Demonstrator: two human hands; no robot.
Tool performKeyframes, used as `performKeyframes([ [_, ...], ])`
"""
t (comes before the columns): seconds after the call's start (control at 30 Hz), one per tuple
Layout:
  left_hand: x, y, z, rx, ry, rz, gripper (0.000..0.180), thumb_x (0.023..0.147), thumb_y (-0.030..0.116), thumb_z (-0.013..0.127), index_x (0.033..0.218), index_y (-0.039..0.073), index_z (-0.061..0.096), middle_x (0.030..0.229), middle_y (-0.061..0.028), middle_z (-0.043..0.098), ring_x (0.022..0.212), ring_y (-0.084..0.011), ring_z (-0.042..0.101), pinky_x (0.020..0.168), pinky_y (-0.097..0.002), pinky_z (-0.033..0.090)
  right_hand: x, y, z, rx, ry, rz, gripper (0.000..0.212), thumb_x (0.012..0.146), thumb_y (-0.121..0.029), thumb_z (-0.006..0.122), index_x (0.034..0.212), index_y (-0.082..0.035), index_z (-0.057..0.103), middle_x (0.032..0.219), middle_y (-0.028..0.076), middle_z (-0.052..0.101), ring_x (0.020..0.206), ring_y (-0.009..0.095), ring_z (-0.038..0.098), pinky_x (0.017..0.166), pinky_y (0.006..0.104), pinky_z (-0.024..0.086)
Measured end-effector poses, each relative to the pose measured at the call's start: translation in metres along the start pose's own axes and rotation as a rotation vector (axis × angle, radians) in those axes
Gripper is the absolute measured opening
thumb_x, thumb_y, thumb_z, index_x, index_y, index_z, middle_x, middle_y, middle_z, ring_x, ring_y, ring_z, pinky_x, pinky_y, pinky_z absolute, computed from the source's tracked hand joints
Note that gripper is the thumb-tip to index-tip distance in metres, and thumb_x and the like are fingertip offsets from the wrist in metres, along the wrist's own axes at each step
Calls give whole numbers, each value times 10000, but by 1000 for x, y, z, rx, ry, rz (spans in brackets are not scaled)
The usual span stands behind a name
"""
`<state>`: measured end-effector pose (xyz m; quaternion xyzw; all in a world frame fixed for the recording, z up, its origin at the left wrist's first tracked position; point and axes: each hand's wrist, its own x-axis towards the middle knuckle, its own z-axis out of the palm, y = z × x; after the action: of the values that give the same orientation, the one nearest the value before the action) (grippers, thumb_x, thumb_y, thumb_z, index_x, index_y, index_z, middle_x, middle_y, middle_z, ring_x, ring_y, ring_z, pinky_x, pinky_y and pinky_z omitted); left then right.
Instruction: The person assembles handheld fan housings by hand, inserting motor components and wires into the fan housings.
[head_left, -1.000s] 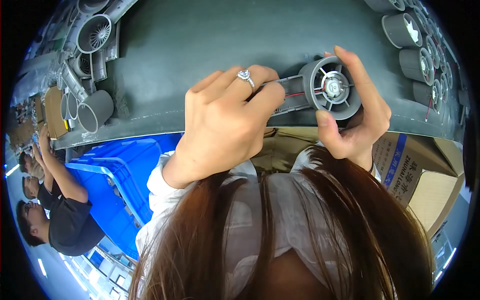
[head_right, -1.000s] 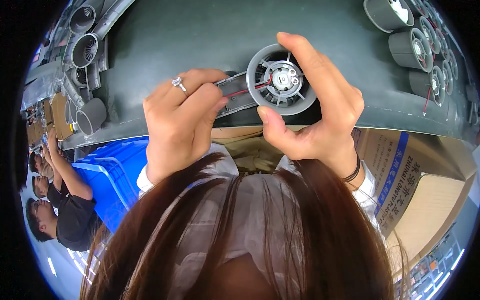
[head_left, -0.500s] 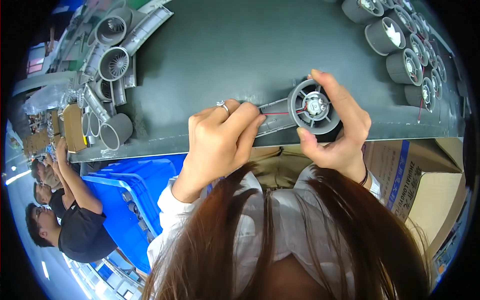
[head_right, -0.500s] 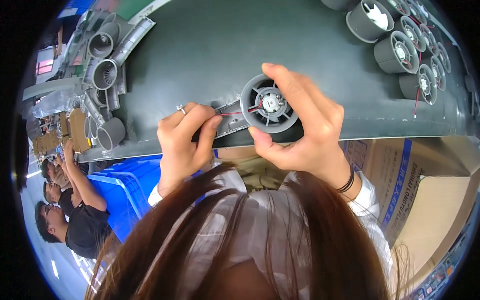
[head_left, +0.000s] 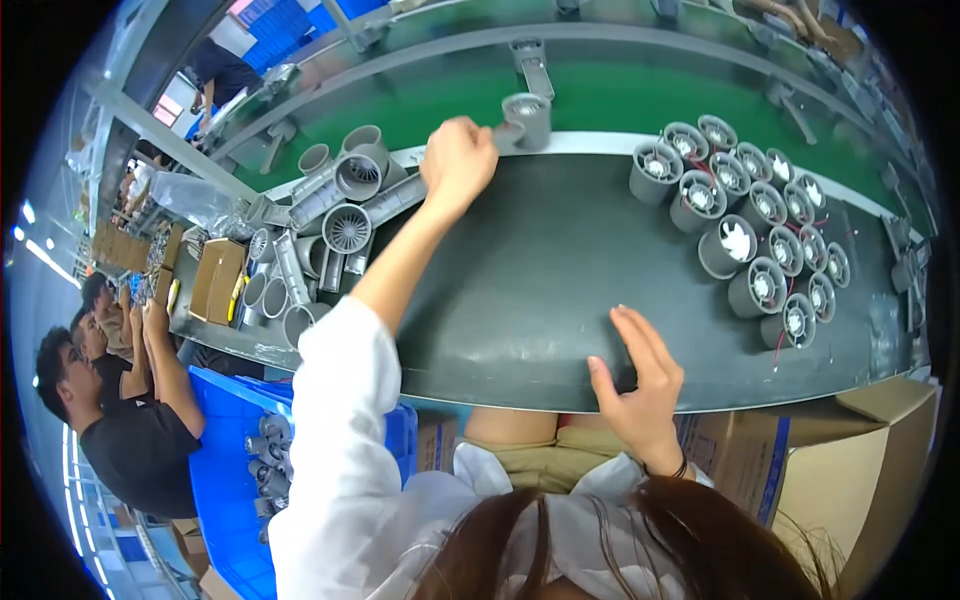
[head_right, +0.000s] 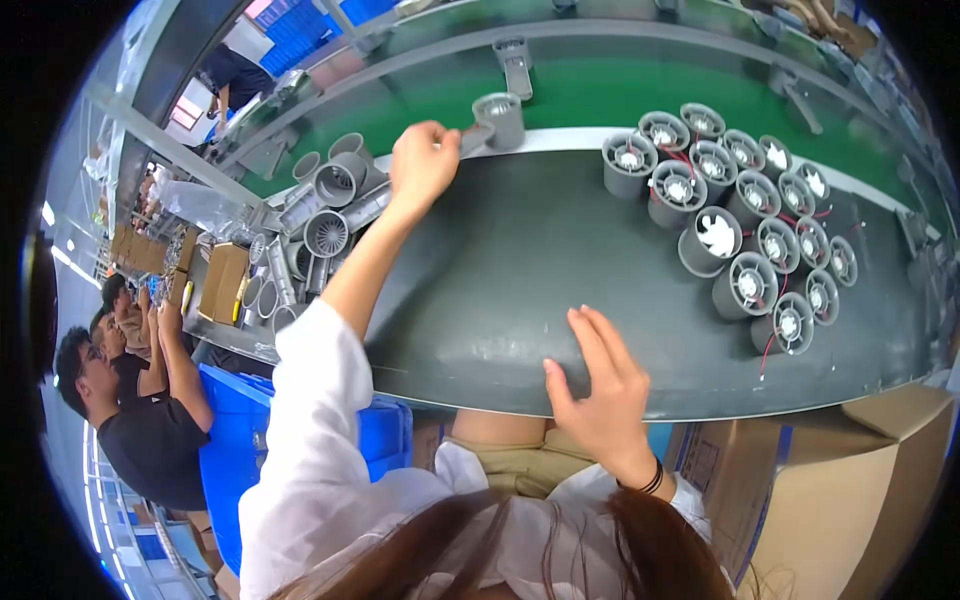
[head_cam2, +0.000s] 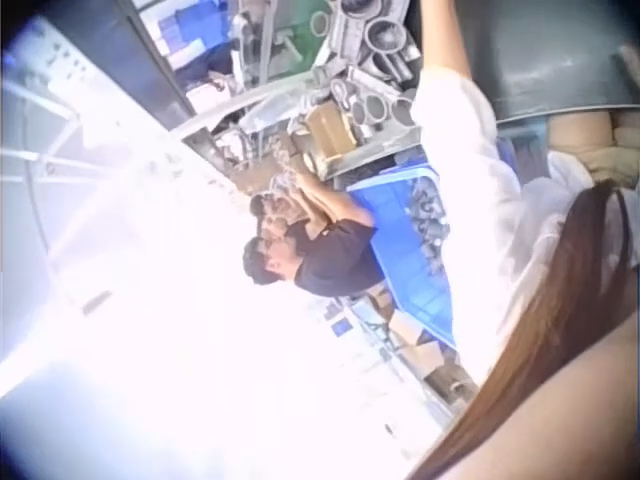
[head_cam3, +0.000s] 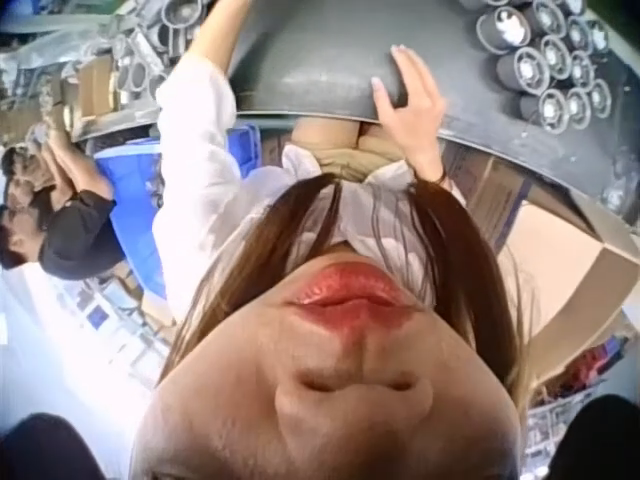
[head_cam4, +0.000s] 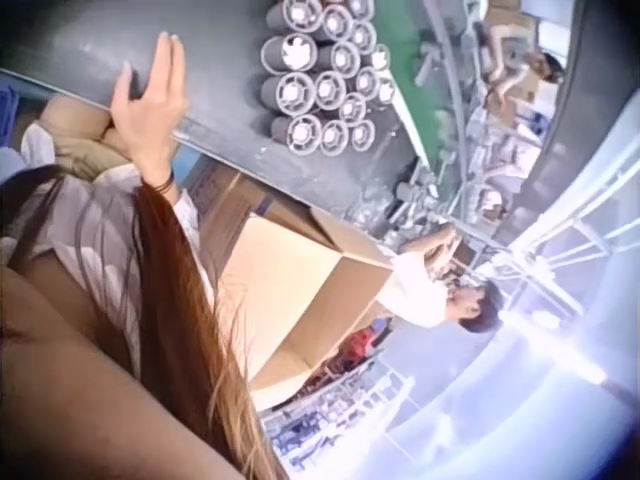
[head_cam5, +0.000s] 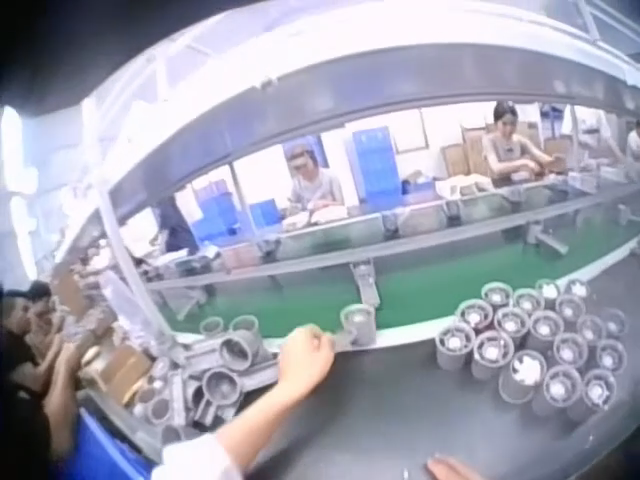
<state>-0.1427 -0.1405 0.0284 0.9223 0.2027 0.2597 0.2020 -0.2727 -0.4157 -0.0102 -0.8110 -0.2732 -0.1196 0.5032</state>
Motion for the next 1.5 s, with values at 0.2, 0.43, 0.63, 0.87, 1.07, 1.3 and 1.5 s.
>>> performKeyframes([
  [0.2, 122, -38, 56, -23, 103, -345, 280, 771, 199, 638, 918, -38, 655, 1062, -247, 634, 951, -395, 621, 820, -445, 497, 6, 2, 5, 58, 11, 59, 389, 714, -45, 698, 1087, 33, 622, 1129, 219, 618, 1030, 362, 615, 897, 377, 481],
  [0.43, 165, -32, 57, 196, 453, -273, 729, 703, 278, 712, 1226, -132, 410, 1355, -302, 285, 1179, -407, 423, 992, -481, 369, 5, 3, 3, 91, 32, 63, 348, 718, -53, 701, 1050, 28, 637, 1117, 208, 627, 1010, 352, 625, 880, 375, 488],
  [0.63, 172, -25, -58, 460, -425, 379, 461, 662, 301, 739, 1065, 86, 682, 1013, -169, 680, 955, -298, 647, 842, -394, 498, 1, 3, 1, 86, -19, 39, 337, 721, -44, 689, 1047, 25, 638, 1121, 200, 628, 1022, 346, 622, 882, 370, 482],
  [0.87, 56, -37, -81, 615, -959, 485, 607, 685, 225, 766, 1200, -23, 565, 999, -184, 672, 957, -321, 638, 828, -386, 501, 2, 5, 7, 61, -23, 0, 322, 734, -39, 674, 1048, 23, 639, 1126, 194, 624, 1021, 348, 620, 878, 372, 481],
  [1.07, 34, -48, -53, 698, -858, 498, 571, 645, 145, 777, 1170, 14, 593, 955, -185, 664, 930, -328, 634, 782, -397, 504, 4, 6, 7, 46, -25, -17, 308, 740, -43, 671, 1037, 33, 637, 1119, 199, 625, 1006, 348, 625, 875, 376, 482],
  [1.3, -10, 12, -93, 219, -818, 642, 334, 696, 136, 738, 1004, 20, 682, 935, -160, 680, 866, -308, 655, 732, -379, 519, 0, 5, 6, 37, -9, -10, 299, 734, -43, 674, 1021, 36, 640, 1104, 199, 633, 1001, 349, 626, 873, 373, 483],
  [1.5, -42, 29, -117, -444, -513, 320, 239, 754, 144, 724, 913, -29, 684, 787, -85, 673, 746, -145, 630, 696, -274, 496, 3, 10, 6, 92, -25, -6, 353, 743, -23, 670, 1088, 38, 622, 1111, 190, 632, 1006, 307, 632, 874, 352, 489],
])
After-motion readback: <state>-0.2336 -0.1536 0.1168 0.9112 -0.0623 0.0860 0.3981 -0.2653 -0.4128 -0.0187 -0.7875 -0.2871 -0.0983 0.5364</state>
